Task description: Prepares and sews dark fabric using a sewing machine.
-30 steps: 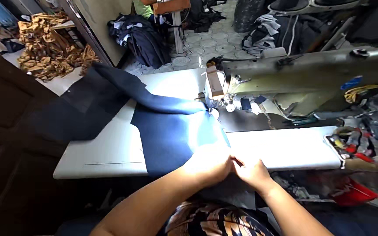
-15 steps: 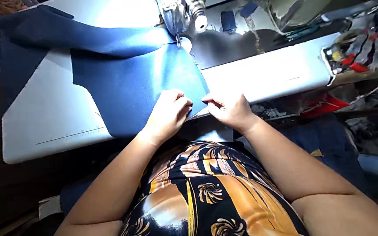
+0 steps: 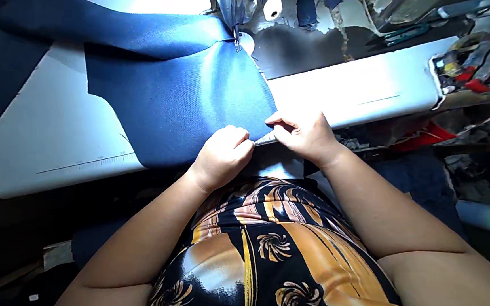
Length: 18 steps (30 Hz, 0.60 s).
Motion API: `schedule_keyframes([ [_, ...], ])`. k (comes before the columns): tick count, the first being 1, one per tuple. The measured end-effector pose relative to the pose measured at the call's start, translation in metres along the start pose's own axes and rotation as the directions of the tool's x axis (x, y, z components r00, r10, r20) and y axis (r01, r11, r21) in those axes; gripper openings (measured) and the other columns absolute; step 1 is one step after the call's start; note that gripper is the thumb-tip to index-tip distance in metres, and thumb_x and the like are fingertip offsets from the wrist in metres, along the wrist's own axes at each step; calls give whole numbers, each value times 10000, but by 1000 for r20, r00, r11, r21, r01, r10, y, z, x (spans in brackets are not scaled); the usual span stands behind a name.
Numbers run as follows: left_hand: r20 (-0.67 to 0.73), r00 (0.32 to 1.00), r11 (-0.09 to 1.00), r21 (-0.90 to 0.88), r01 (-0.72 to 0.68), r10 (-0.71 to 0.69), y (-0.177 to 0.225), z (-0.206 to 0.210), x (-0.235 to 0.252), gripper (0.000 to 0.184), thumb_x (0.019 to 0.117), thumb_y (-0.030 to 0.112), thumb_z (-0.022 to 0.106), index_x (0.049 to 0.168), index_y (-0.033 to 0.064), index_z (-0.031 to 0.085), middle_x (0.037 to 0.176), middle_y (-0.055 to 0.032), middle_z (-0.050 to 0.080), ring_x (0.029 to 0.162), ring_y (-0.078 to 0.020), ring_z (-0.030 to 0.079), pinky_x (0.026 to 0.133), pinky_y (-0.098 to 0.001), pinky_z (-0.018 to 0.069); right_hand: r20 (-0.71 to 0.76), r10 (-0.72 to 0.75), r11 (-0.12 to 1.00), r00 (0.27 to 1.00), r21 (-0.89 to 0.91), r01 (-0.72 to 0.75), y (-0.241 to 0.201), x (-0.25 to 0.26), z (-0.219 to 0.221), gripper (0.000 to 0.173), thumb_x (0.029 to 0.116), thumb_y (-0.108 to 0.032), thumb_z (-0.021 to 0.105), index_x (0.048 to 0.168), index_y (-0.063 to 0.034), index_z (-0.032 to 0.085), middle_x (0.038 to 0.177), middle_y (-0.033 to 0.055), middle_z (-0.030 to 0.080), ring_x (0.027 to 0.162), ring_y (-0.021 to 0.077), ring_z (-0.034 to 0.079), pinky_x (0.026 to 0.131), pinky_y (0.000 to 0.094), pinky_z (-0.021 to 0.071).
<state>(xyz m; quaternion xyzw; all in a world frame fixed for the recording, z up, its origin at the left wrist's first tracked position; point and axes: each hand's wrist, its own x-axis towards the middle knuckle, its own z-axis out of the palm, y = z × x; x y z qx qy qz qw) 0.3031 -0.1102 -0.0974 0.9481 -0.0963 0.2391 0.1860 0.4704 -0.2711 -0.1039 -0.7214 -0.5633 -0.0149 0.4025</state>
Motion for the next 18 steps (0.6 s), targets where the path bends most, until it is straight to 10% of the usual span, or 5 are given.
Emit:
schedule_keyframes([
  [6, 1, 982, 979, -71, 190, -191, 4, -7, 8, 312, 942, 211, 723, 1159, -13, 720, 1087, -174, 653, 771, -171, 649, 685, -263, 571, 3, 23, 999, 1000, 22, -23, -2, 1, -1, 212, 892, -45, 569, 936, -39, 776, 867, 103, 737, 811, 184, 683, 756, 342, 537],
  [11, 100, 949, 955, 30, 296, -298, -4, -18, 24, 135, 953, 124, 667, 945, 62, 786, 928, -101, 682, 854, -212, 678, 754, -330, 574, 23, 20, 1000, 1000, 18, -20, -2, 2, -2, 218, 893, -44, 567, 941, -45, 779, 882, 99, 747, 825, 181, 696, 771, 344, 549],
  [15, 128, 957, 965, 6, 263, -262, -18, -18, 17, 162, 972, 230, 647, 971, 122, 767, 1309, -110, 676, 1309, -304, 571, 1087, -531, 425, 57, 22, 1000, 998, 12, -22, -4, 4, -5, 215, 896, -43, 568, 948, -36, 776, 875, 105, 734, 821, 193, 686, 758, 346, 542],
  [18, 176, 937, 953, 6, 304, -301, -21, -14, 9, 308, 1034, 315, 531, 1181, 126, 724, 1430, -74, 620, 1403, -279, 504, 1150, -530, 363, 86, 48, 999, 995, -3, -48, -6, 7, -6, 208, 901, -55, 564, 933, -41, 769, 855, 99, 721, 825, 201, 683, 756, 371, 540],
])
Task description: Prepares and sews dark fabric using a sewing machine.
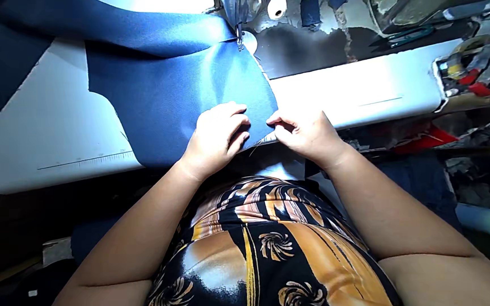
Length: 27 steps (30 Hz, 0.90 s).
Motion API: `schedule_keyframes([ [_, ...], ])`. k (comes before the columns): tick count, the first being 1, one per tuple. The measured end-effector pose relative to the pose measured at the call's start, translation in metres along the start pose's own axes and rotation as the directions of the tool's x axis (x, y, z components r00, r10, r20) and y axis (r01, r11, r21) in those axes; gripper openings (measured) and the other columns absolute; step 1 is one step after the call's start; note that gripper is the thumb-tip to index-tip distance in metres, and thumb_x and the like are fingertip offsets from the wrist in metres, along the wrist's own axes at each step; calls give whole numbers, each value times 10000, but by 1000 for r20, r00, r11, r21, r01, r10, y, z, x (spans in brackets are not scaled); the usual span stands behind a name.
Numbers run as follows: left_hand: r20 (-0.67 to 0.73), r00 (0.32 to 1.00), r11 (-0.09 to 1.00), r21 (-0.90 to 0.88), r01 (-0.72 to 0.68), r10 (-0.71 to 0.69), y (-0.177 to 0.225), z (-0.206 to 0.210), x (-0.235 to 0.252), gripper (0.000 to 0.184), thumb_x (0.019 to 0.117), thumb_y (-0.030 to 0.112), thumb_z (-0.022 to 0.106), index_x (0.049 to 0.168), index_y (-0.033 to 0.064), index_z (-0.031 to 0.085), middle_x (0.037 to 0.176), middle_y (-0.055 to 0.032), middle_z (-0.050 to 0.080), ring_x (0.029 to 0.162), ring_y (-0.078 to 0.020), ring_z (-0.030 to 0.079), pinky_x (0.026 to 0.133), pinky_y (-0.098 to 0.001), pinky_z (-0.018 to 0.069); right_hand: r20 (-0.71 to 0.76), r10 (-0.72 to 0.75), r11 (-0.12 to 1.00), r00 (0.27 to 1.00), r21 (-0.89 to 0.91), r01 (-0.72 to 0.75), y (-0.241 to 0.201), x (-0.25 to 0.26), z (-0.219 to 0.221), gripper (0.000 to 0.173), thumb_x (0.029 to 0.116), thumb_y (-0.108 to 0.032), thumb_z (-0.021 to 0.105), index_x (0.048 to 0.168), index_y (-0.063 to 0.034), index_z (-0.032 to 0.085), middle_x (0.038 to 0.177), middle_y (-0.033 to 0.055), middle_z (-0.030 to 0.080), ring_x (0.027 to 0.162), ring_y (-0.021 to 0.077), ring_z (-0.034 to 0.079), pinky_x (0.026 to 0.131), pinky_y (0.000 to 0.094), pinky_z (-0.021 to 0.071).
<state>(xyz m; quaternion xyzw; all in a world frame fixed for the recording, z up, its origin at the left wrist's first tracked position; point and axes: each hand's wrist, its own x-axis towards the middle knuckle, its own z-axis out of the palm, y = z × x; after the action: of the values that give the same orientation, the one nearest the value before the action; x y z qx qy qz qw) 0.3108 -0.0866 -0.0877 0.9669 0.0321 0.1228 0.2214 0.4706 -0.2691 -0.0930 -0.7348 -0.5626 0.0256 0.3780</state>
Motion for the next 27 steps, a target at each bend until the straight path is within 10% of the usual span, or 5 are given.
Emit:
schedule_keyframes([
  [27, 44, 997, 980, 194, 51, -61, -108, -32, 143, 422, 976, 375, 459, 1268, 117, 620, 1440, -111, 555, 1384, -320, 462, 1059, -579, 340, 113, 262, 928, 958, -303, -218, 58, 173, 2, 319, 958, -215, 545, 1134, 0, 703, 1177, 227, 698, 1195, 356, 642, 1008, 536, 463],
])
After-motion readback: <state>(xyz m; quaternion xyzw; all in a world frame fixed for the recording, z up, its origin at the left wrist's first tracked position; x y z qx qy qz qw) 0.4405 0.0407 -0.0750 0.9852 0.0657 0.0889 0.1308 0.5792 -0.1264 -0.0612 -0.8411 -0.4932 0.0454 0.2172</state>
